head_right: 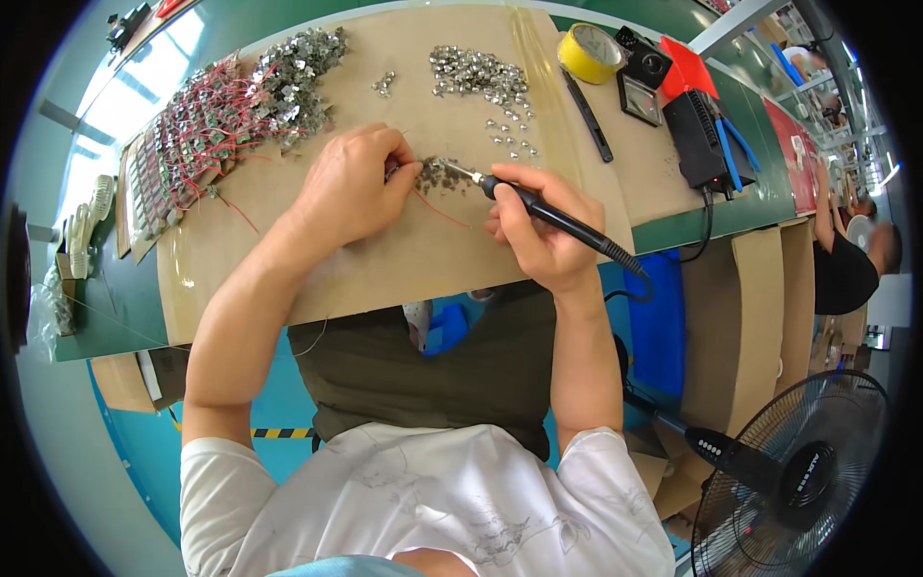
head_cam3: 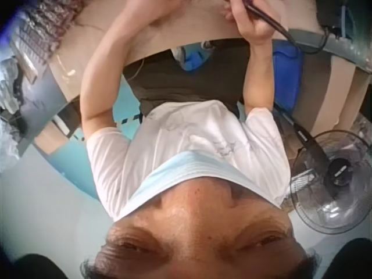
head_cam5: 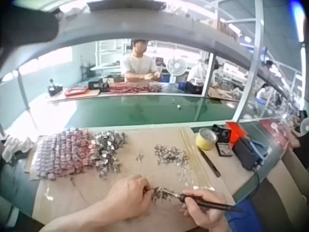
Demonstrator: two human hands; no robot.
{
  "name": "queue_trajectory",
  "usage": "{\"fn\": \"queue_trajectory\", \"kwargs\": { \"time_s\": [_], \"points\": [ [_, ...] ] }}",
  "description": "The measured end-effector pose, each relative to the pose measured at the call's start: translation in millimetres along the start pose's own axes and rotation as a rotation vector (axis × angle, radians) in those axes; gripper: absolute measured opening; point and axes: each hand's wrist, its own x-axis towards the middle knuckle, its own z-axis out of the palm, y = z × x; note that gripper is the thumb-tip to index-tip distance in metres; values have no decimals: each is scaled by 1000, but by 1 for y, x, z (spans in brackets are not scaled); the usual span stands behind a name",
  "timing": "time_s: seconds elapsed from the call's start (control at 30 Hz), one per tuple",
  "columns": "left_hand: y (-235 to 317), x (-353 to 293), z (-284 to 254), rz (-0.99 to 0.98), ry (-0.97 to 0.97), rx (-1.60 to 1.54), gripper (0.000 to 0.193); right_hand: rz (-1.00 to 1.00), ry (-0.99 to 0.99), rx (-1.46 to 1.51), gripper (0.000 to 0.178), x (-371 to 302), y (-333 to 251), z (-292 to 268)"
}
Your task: Soldering wires onto small electronic components on an assembly line.
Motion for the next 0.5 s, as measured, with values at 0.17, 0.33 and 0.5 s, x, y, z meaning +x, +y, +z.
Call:
{"fn": "queue_trajectory", "kwargs": {
  "time_s": [0.17,0.33,0.5],
  "points": [
    [-2,0,4,14,14,1,15,20,-15,-51,22,3,-2,3],
    [-4,1,7,33,23,29,15,12,-42,-84,20,6,-3,2],
    [-3,2,7,37,23,24,16,-20,-34,-79,20,7,-2,2]
  ]
}}
